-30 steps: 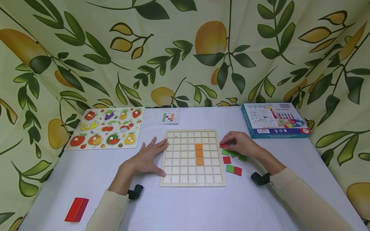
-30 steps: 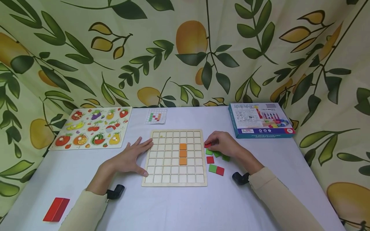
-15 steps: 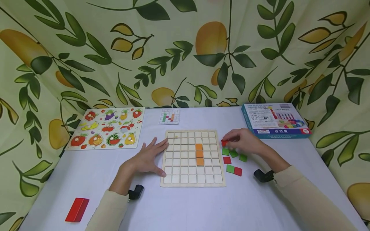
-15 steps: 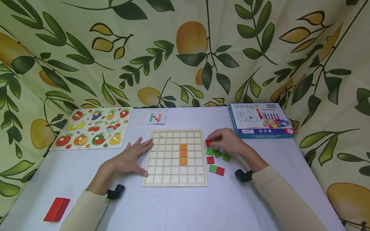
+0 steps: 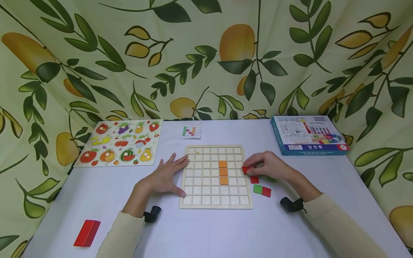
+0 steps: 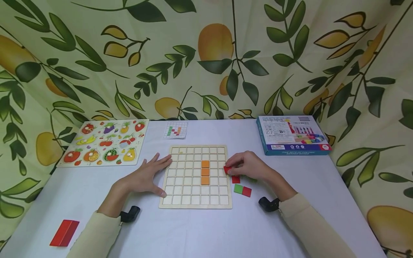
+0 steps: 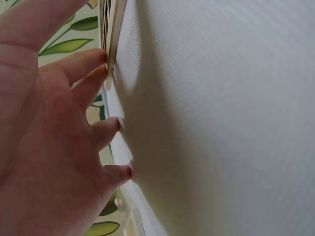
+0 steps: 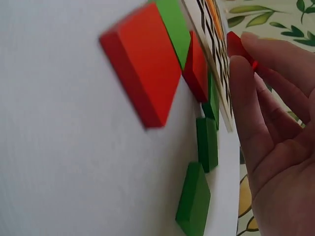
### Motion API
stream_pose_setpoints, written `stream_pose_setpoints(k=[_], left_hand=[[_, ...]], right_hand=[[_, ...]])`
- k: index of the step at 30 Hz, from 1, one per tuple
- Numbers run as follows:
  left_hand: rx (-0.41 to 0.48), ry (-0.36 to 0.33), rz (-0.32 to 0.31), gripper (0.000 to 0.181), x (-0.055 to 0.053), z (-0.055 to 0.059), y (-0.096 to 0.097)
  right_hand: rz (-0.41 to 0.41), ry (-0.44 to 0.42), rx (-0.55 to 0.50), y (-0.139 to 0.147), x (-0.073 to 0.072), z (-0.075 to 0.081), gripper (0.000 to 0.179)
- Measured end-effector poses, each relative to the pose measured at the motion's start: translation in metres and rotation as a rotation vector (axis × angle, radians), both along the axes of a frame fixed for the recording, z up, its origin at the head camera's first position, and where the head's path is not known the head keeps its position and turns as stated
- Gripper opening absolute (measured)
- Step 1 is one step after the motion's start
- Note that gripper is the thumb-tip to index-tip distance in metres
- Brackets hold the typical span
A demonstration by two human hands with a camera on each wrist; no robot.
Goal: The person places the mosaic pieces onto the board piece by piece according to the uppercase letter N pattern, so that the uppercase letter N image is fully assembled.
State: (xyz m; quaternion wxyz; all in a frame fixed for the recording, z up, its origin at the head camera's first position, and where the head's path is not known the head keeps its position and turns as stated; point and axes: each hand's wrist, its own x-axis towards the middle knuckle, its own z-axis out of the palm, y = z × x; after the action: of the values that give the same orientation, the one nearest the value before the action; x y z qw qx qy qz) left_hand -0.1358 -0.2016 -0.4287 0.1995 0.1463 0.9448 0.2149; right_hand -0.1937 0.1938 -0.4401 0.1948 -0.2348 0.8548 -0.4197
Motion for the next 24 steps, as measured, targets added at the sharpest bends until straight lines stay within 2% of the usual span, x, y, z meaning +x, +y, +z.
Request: stream_pose_setpoints(k=[8,16,24], left_hand=[[-0.003,0.000,-0.001,0.120,0.000,-0.001,0.001],[0.007,0.007,-0.003,0.120,0.000,-0.001,0.000],[0.005,0.003,-0.002,0.120,0.000,-0.002,0.001]], right_hand=[[0.056,-0.006,0.023,-0.017,0.018,0.002,0.021],[0.130,-0.019,-0.065,-0.040,0.033,0.002,0.018],[0.152,0.007,-0.058,-0.058,0.044,0.001,0.017]])
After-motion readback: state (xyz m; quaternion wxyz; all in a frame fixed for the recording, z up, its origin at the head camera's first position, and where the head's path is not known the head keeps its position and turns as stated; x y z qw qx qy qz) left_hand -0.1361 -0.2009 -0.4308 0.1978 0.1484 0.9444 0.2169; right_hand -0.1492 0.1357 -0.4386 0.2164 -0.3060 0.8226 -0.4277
